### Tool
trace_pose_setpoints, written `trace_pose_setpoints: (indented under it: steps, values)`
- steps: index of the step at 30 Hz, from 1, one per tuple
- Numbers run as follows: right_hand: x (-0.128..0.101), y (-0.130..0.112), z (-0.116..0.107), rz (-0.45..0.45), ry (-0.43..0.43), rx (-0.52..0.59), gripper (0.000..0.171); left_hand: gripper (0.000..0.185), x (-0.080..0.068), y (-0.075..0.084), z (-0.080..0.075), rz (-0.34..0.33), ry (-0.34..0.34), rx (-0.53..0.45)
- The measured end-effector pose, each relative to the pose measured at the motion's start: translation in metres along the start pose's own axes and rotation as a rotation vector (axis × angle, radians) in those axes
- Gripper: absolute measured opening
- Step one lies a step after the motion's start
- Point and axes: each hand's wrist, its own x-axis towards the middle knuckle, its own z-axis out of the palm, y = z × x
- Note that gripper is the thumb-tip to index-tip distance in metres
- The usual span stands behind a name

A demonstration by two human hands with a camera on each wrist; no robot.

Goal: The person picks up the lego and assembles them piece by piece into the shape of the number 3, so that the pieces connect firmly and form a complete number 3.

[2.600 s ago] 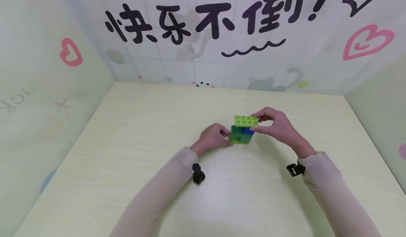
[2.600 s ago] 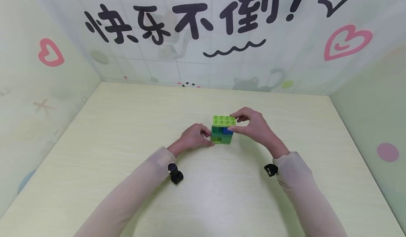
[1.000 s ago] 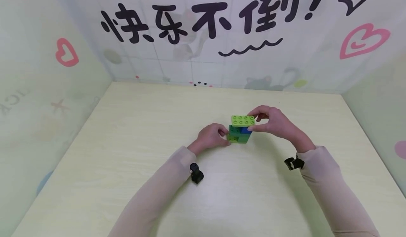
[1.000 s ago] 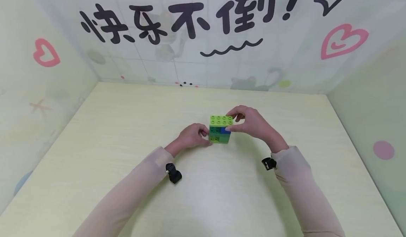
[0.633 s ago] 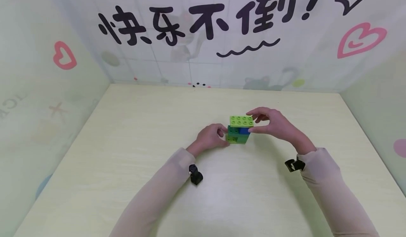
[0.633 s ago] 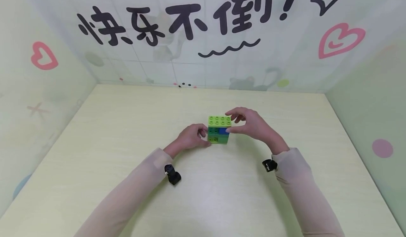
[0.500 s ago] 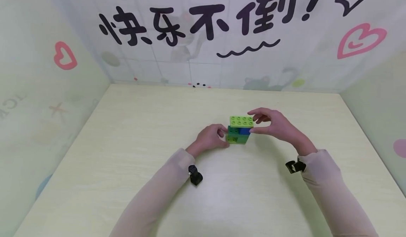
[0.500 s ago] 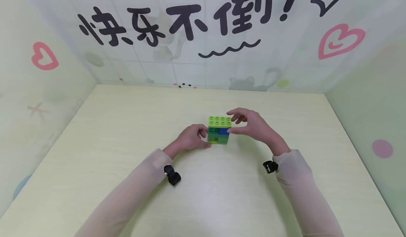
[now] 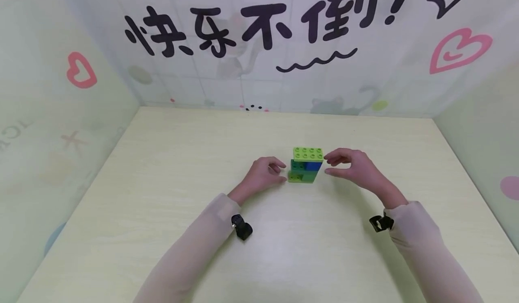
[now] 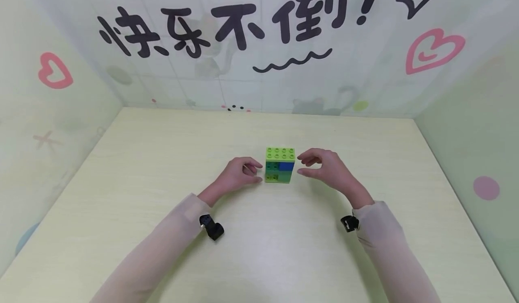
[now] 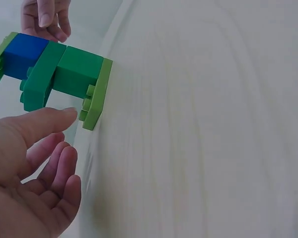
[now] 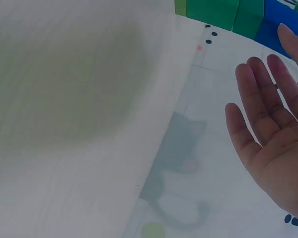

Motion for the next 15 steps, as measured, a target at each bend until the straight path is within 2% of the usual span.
trace_pose_setpoints:
  steps: [7,15]
  values:
    - [-0.005,0.001,0.010,0.046,0.023,0.044,0.032,0.029,-0.008,0.004,-0.002,0.037,0.042,-0.070]
    - [-0.007,0.005,0.023,0.059,0.052,0.123,0.030,0.028,-0.016,0.018,0.002,0.136,0.076,-0.151]
